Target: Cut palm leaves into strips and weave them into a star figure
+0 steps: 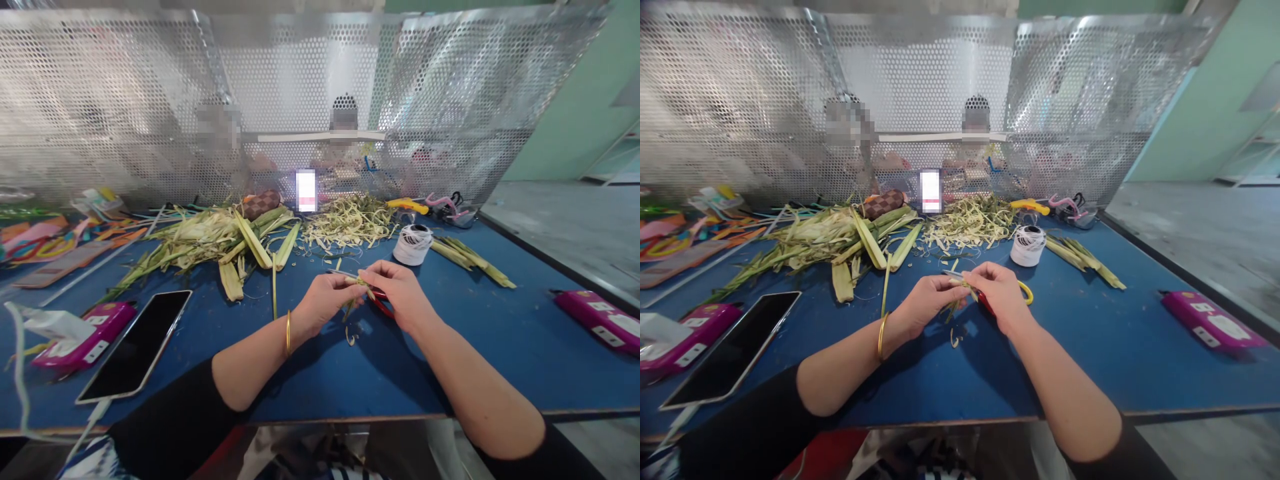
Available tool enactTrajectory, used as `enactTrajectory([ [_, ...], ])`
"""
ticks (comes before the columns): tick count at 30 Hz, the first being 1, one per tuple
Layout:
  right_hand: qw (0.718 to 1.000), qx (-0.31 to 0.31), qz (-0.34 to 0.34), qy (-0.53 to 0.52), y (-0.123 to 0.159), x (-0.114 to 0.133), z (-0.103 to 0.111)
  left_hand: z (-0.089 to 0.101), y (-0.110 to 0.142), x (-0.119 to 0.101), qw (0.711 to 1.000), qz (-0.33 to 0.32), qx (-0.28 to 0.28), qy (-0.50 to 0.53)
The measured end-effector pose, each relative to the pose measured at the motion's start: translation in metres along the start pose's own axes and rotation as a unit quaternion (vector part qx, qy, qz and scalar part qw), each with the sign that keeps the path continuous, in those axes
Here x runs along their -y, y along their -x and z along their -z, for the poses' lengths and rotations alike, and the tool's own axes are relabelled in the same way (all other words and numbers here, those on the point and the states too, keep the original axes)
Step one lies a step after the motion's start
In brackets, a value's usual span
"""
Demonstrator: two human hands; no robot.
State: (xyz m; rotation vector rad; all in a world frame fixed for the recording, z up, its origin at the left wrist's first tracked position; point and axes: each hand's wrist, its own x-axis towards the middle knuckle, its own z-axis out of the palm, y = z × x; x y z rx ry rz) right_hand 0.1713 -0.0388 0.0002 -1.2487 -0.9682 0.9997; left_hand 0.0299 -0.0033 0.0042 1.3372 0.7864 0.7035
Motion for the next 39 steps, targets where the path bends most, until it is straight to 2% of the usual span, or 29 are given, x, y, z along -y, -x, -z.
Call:
enactTrajectory([
  [2, 0.992, -0.037, 0.073, 0.098, -0.002, -0.001, 0.003, 0.001, -0.001, 0.001, 0.999, -0.001, -0.032, -0.005],
  [3, 0.976, -0.063, 0.120, 0.169, -0.004, -0.001, 0.005, 0.002, -0.002, 0.001, 0.999, -0.002, -0.050, 0.000],
  [4, 0.949, -0.089, 0.172, 0.248, -0.006, -0.001, 0.007, 0.003, -0.003, 0.002, 0.998, -0.003, -0.069, 0.009],
  [5, 0.911, -0.110, 0.224, 0.329, -0.008, 0.000, 0.010, 0.004, -0.004, 0.002, 0.996, -0.003, -0.084, 0.021],
  [8, 0.759, -0.135, 0.344, 0.535, -0.014, 0.004, 0.014, 0.006, -0.007, 0.004, 0.992, 0.007, -0.111, 0.055],
  [11, 0.634, -0.144, 0.376, 0.661, -0.020, 0.013, 0.014, 0.007, -0.007, 0.004, 0.989, 0.004, -0.131, 0.068],
  [14, 0.552, -0.165, 0.389, 0.719, -0.027, 0.021, 0.011, 0.007, -0.007, 0.003, 0.988, -0.002, -0.141, 0.067],
  [16, 0.521, -0.182, 0.409, 0.727, -0.033, 0.024, 0.009, 0.007, -0.007, 0.003, 0.987, -0.005, -0.144, 0.067],
  [20, 0.509, -0.198, 0.449, 0.707, -0.043, 0.025, 0.007, 0.007, -0.007, 0.003, 0.987, -0.005, -0.145, 0.070],
  [23, 0.511, -0.177, 0.441, 0.716, -0.043, 0.023, 0.008, 0.007, -0.007, 0.004, 0.987, -0.002, -0.146, 0.067],
  [26, 0.511, -0.183, 0.428, 0.722, -0.039, 0.024, 0.010, 0.008, -0.008, 0.005, 0.988, 0.003, -0.143, 0.066],
  [28, 0.524, -0.197, 0.434, 0.706, -0.037, 0.025, 0.010, 0.008, -0.008, 0.006, 0.987, 0.004, -0.144, 0.065],
  [30, 0.544, -0.191, 0.442, 0.688, -0.037, 0.026, 0.010, 0.008, -0.008, 0.005, 0.987, 0.004, -0.145, 0.066],
  [32, 0.551, -0.183, 0.438, 0.686, -0.036, 0.025, 0.011, 0.007, -0.007, 0.004, 0.987, 0.006, -0.144, 0.067],
  [36, 0.532, -0.195, 0.433, 0.701, -0.033, 0.024, 0.011, 0.006, -0.006, 0.003, 0.988, 0.013, -0.140, 0.065],
  [39, 0.531, -0.205, 0.448, 0.689, -0.031, 0.023, 0.010, 0.006, -0.005, 0.002, 0.988, 0.021, -0.134, 0.071],
])
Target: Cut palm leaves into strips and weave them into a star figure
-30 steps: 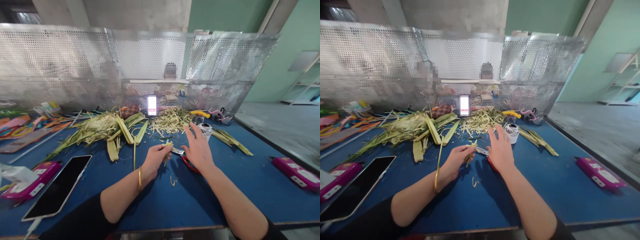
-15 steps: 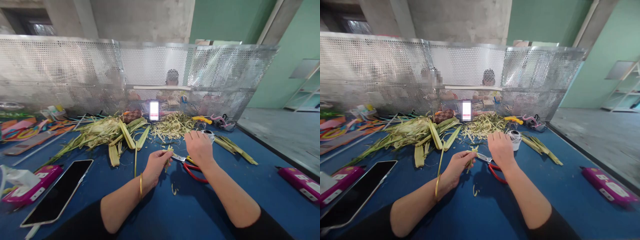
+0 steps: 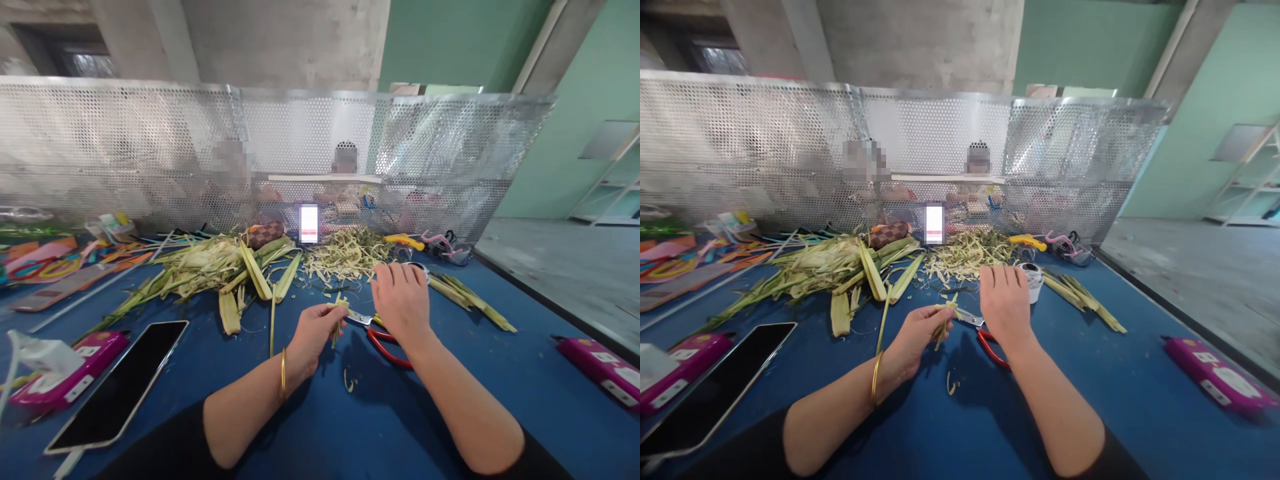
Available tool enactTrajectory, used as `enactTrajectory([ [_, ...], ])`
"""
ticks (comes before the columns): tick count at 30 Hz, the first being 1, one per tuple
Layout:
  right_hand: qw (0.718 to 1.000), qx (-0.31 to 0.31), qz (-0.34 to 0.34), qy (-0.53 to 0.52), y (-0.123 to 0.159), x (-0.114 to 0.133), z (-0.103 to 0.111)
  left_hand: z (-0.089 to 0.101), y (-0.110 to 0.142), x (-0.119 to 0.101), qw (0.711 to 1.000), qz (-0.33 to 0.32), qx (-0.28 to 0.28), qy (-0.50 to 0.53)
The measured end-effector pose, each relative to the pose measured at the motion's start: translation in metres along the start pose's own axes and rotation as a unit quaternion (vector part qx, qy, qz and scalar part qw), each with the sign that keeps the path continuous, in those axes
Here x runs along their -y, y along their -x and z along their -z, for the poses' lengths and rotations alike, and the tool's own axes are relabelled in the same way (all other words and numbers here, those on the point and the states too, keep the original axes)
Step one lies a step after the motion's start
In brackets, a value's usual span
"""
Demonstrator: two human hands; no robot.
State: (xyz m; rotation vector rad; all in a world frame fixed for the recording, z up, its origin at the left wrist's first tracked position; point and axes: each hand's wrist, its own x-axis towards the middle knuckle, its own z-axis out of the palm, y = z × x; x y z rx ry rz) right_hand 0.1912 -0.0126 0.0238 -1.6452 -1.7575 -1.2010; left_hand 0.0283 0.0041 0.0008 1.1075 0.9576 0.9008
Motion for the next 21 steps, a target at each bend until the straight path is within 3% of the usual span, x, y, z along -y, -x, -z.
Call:
enactTrajectory([
  [6, 0.999, 0.034, -0.001, -0.014, 0.006, -0.001, -0.007, 0.000, 0.000, 0.000, 1.000, -0.005, 0.002, 0.006],
  [15, 0.998, 0.017, -0.003, -0.059, 0.005, 0.003, -0.001, 0.000, 0.000, 0.002, 1.000, 0.008, 0.007, 0.011],
  [18, 0.997, 0.047, -0.030, -0.061, 0.008, 0.003, -0.002, 0.000, 0.000, 0.003, 1.000, 0.009, 0.006, 0.011],
  [21, 0.984, 0.050, -0.085, -0.148, 0.011, 0.004, -0.005, 0.001, 0.000, 0.002, 1.000, 0.013, 0.006, 0.015],
])
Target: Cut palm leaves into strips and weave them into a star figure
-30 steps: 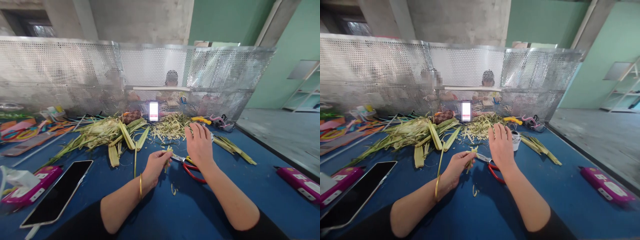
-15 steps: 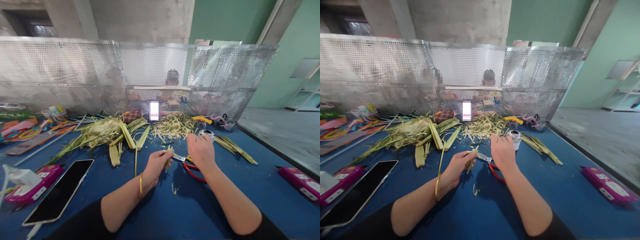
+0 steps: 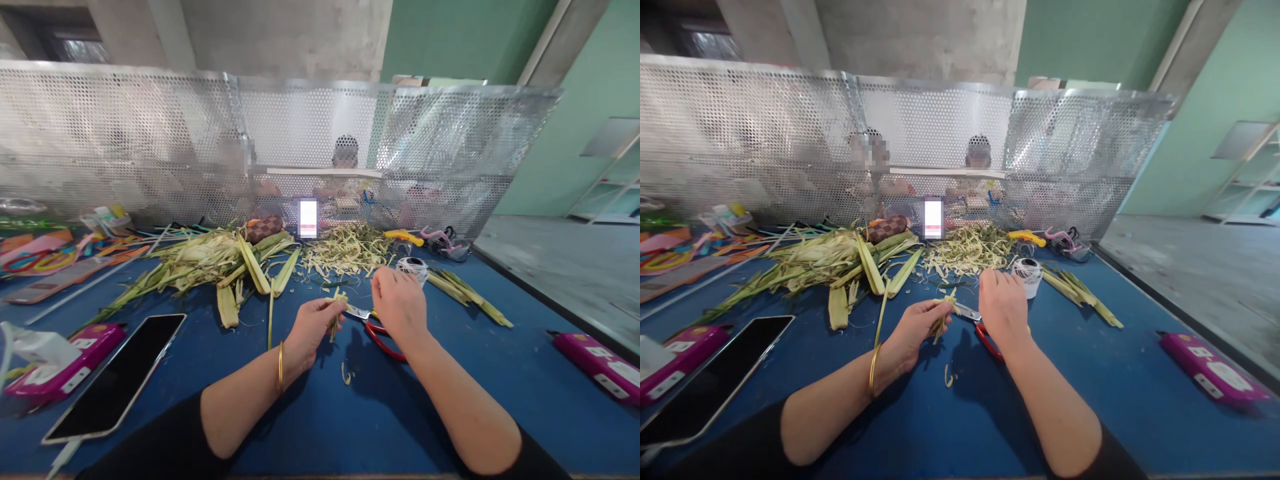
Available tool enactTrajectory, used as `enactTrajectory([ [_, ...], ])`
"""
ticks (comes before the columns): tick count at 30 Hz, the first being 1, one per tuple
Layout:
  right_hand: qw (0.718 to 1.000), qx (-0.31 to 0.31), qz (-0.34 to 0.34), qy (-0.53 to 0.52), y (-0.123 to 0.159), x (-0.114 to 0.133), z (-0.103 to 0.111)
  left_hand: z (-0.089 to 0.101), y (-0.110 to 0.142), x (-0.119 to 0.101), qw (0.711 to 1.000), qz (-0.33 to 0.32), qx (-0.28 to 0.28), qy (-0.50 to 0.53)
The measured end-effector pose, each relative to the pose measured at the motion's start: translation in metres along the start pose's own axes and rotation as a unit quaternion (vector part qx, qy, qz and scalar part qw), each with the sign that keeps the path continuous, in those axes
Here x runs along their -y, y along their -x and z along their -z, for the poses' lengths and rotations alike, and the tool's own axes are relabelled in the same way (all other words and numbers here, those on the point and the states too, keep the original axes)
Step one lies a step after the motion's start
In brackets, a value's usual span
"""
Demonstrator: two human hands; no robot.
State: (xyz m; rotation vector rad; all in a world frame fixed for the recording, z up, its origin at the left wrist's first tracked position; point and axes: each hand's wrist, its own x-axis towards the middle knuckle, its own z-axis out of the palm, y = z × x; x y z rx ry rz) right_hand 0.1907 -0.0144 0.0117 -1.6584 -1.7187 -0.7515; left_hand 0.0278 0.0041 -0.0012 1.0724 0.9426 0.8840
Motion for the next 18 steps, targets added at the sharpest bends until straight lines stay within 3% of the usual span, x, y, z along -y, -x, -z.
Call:
enactTrajectory([
  [3, 0.972, 0.037, -0.104, -0.208, 0.001, 0.004, -0.002, 0.001, 0.000, -0.001, 1.000, 0.005, 0.003, 0.015],
  [6, 0.869, 0.153, -0.210, -0.420, 0.001, 0.011, -0.001, 0.001, -0.001, -0.001, 1.000, 0.007, 0.010, 0.023],
  [8, 0.803, 0.202, -0.247, -0.504, 0.002, 0.015, -0.001, 0.002, -0.003, 0.001, 0.999, 0.009, 0.021, 0.023],
  [9, 0.782, 0.213, -0.259, -0.526, 0.002, 0.017, -0.001, 0.002, -0.003, 0.002, 0.999, 0.011, 0.030, 0.022],
  [13, 0.759, 0.223, -0.287, -0.540, 0.003, 0.019, -0.002, 0.002, -0.004, 0.003, 0.998, 0.020, 0.066, 0.010],
  [18, 0.730, 0.221, -0.310, -0.567, 0.004, 0.022, 0.000, 0.000, -0.001, 0.002, 0.998, -0.015, 0.063, -0.015],
])
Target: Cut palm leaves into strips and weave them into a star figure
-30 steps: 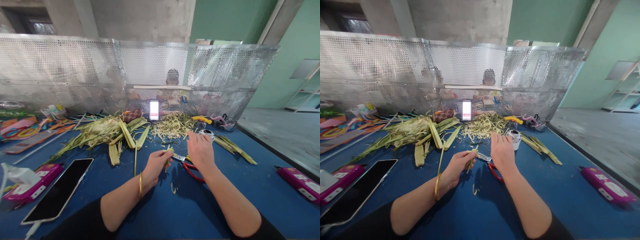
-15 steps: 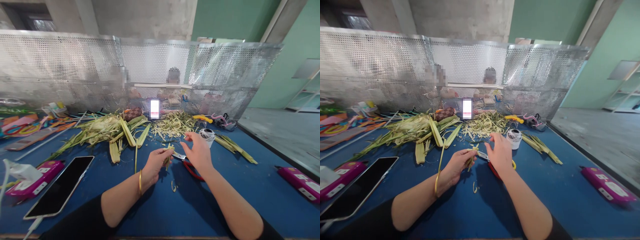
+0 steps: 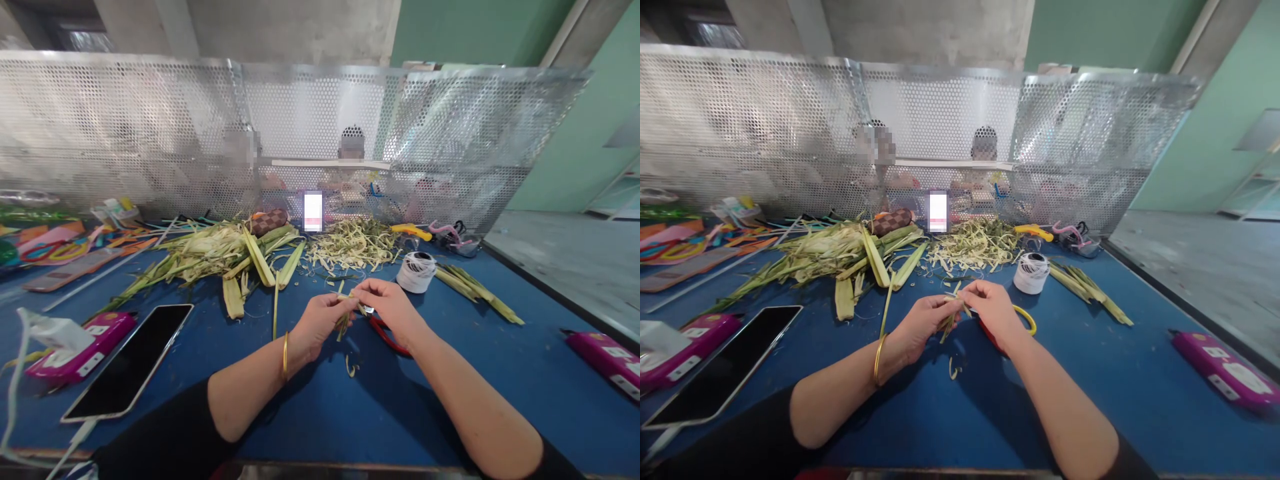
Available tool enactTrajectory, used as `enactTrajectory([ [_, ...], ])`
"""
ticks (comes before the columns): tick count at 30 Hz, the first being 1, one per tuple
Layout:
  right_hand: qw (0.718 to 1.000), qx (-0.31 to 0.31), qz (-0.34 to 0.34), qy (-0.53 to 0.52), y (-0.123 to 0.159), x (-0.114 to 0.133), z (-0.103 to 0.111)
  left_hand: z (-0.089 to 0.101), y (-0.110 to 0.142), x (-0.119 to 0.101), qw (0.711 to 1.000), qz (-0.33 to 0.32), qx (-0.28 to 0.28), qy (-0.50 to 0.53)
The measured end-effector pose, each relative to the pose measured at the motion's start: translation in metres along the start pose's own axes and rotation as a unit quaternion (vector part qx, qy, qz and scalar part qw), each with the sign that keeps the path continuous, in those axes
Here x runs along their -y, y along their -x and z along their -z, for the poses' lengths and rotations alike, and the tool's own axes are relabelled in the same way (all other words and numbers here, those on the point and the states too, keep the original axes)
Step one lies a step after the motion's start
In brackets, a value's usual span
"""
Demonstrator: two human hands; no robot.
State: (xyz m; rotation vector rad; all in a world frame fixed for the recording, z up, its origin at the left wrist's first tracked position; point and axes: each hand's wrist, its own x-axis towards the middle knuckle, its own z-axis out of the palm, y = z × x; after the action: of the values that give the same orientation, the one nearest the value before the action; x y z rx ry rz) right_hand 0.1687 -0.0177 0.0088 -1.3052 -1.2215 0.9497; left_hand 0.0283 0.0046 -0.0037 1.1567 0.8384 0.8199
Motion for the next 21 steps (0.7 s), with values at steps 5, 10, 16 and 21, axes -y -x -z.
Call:
enactTrajectory([
  [5, 0.998, 0.011, -0.035, -0.060, 0.0028, 0.0026, -0.0032, -0.0012, 0.0012, -0.0010, 0.999, -0.040, 0.000, -0.021],
  [10, 0.998, -0.025, -0.022, -0.051, 0.0019, 0.0041, -0.0021, -0.0017, 0.0026, -0.0036, 1.000, -0.005, 0.013, -0.023],
  [16, 0.999, -0.015, -0.022, -0.039, 0.0023, 0.0042, -0.0004, -0.0013, 0.0032, -0.0047, 0.997, -0.052, 0.003, -0.062],
  [21, 0.998, -0.018, -0.025, -0.049, 0.0006, 0.0017, 0.0021, -0.0010, 0.0014, -0.0038, 0.999, -0.026, 0.026, -0.019],
])
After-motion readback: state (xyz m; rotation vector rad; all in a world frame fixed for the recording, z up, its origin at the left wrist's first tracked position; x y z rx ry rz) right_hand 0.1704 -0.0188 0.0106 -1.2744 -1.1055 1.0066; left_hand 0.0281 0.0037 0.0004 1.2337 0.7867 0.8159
